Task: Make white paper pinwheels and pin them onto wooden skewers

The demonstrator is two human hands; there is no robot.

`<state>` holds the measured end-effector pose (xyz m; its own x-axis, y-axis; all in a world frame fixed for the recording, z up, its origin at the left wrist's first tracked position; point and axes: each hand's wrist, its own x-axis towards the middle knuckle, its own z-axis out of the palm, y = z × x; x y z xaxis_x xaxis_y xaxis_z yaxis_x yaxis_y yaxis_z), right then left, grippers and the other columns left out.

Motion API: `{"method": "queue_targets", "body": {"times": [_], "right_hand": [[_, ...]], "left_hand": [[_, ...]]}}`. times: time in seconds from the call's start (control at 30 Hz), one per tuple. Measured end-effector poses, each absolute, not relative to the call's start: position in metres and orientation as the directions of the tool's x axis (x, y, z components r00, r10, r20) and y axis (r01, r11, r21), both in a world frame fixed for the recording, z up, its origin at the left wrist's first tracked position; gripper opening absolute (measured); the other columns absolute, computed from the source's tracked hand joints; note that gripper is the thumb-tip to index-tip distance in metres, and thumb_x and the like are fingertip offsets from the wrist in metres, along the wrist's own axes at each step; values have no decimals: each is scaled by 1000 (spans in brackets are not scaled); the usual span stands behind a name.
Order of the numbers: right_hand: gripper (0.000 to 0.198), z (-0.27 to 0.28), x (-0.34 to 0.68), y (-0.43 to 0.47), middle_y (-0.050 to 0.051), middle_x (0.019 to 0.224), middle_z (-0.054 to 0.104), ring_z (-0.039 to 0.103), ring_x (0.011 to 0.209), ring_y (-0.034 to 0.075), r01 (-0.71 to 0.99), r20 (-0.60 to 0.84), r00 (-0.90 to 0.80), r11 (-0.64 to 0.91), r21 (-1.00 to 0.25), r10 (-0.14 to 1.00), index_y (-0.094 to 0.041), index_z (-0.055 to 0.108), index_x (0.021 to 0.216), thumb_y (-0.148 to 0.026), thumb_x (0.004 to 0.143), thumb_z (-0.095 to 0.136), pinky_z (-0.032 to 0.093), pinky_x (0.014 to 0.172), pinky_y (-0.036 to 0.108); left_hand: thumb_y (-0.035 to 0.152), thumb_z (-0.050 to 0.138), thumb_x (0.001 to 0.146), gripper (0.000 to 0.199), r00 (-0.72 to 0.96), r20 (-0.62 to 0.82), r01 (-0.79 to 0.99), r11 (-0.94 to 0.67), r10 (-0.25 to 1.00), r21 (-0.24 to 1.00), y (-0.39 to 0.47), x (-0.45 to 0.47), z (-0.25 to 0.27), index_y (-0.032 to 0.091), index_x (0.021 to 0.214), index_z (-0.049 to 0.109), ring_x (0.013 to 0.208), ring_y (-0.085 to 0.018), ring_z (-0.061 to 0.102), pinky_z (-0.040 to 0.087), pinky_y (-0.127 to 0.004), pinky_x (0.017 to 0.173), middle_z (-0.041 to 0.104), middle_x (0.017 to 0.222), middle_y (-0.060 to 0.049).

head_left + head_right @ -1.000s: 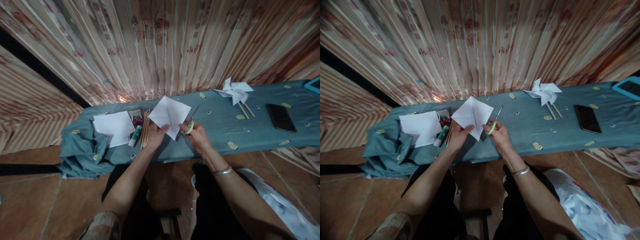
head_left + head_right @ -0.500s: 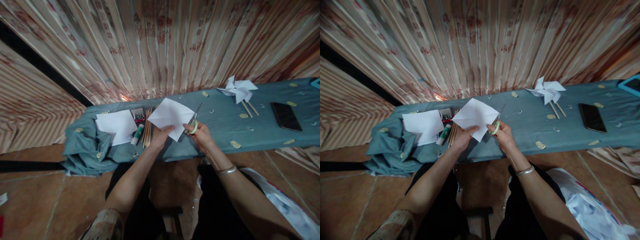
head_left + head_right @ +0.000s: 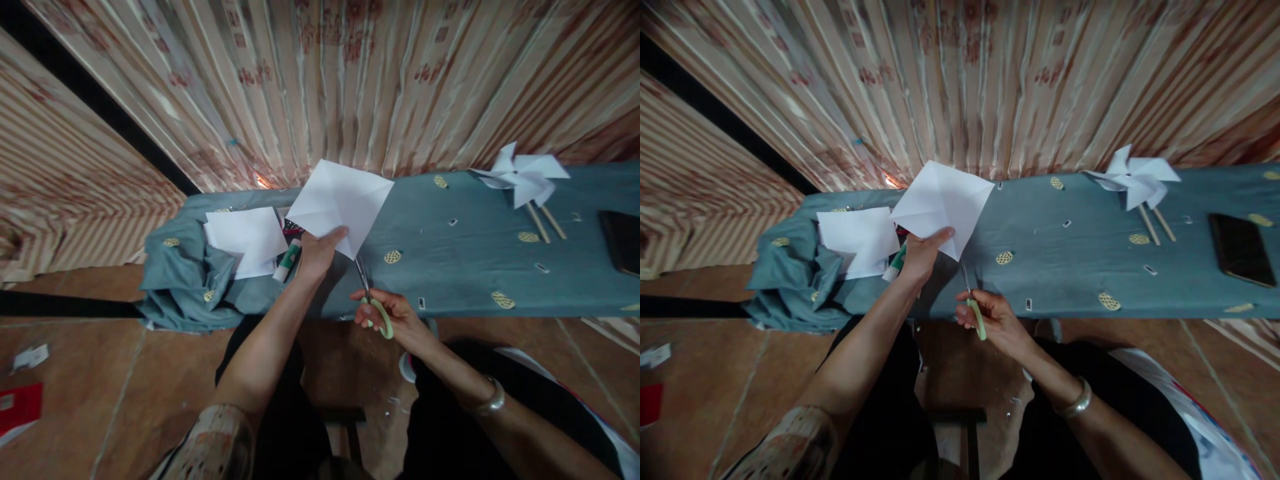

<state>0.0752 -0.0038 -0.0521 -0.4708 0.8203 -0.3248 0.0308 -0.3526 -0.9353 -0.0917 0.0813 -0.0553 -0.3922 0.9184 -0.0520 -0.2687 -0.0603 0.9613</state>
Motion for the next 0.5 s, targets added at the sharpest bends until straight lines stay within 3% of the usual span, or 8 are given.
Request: {"method": "queue_targets", "body": {"times": [0.5], "right_hand": [[45,-57,69,-2,-2,61,65,57,52,10,16,-333,-479,-371,-928,812,-19,69,90,-57,68,79,45,48,22]], "left_hand": [[29,83,59,30,-367,0,-293,-116,930,949,81,-88,-61,18,80,65,85,-25,70,54,-38,81,73,88,-7]]}}
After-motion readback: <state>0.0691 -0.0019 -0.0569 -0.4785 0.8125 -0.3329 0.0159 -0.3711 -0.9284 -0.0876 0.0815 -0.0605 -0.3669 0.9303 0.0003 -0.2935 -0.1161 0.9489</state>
